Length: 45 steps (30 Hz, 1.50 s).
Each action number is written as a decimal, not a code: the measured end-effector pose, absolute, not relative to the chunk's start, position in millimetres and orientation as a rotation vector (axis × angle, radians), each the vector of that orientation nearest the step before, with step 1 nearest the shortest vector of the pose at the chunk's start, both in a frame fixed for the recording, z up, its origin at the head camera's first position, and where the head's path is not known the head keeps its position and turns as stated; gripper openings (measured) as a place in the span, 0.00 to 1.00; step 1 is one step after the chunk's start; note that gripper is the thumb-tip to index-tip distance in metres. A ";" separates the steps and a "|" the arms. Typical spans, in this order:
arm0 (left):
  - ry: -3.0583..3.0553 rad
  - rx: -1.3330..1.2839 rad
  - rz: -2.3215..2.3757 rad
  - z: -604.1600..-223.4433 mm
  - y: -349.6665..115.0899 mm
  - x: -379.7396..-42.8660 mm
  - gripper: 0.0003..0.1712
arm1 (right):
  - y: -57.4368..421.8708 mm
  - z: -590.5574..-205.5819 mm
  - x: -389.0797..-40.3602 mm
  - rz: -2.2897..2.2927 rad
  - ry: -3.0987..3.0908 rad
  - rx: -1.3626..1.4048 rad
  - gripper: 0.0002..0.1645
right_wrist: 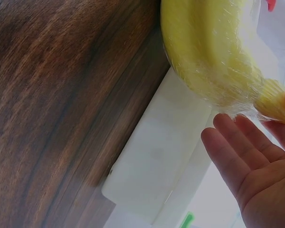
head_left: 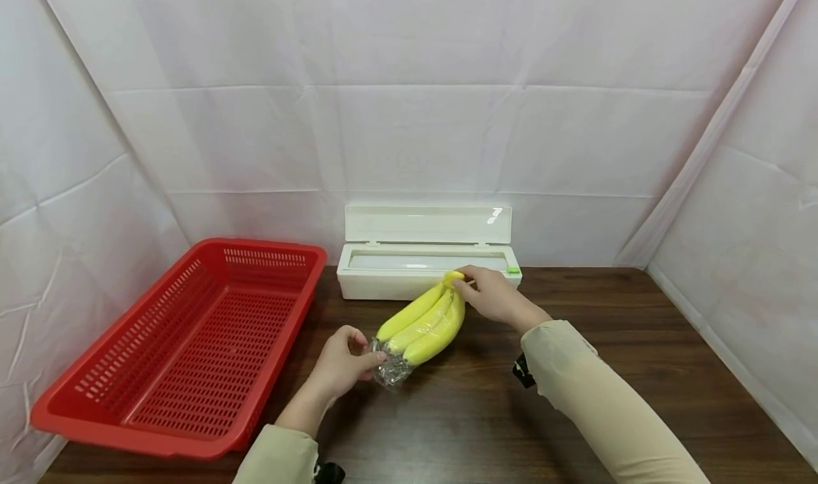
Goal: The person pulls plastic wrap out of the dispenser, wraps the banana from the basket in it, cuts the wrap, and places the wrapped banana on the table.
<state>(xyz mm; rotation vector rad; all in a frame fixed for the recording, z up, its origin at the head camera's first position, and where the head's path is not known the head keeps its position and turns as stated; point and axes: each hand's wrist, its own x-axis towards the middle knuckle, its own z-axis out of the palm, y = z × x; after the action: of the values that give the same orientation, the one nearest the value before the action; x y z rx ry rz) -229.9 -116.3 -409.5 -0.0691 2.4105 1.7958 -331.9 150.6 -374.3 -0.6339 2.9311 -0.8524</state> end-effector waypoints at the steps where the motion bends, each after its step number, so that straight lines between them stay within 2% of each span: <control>1: 2.409 -0.079 1.814 -409.4 -115.8 -230.4 0.20 | 150.7 -374.3 -331.9 -0.853 2.932 -0.635 0.23; 8: 2.385 -0.090 1.874 -410.4 -112.4 -230.0 0.10 | 151.5 -375.2 -331.8 -0.851 2.943 -0.636 0.23; 17: 2.450 0.071 1.749 -417.0 -110.8 -226.3 0.14 | 153.6 -377.3 -331.4 -0.871 2.939 -0.643 0.23; 20: 2.467 0.126 1.704 -418.0 -110.0 -225.0 0.19 | 153.9 -377.7 -331.5 -0.866 2.945 -0.650 0.23; 25: 2.401 0.222 1.629 -420.0 -107.9 -219.3 0.37 | 153.9 -377.7 -331.9 -0.859 2.950 -0.652 0.23; 27: 2.421 0.251 1.598 -421.4 -106.4 -217.7 0.39 | 153.9 -377.7 -331.9 -0.858 2.949 -0.653 0.23; 30: 2.490 0.255 1.588 -423.4 -104.2 -217.3 0.35 | 154.2 -378.2 -331.9 -0.858 2.943 -0.646 0.23; 39: 2.471 0.107 1.838 -424.7 -99.4 -223.4 0.08 | 153.9 -380.1 -332.3 -0.876 2.920 -0.633 0.24; 42: 2.418 0.044 1.892 -425.1 -99.7 -226.8 0.04 | 153.4 -380.5 -332.6 -0.887 2.920 -0.652 0.24; 45: 2.331 -0.039 1.935 -426.0 -100.9 -230.0 0.05 | 152.9 -380.5 -332.7 -0.892 2.923 -0.674 0.23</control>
<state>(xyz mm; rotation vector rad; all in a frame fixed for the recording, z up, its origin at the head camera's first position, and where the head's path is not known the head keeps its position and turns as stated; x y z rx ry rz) -230.0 -100.9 -426.0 -0.0387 2.3306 1.9354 -332.7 152.9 -380.5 -0.6736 2.9233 -0.8918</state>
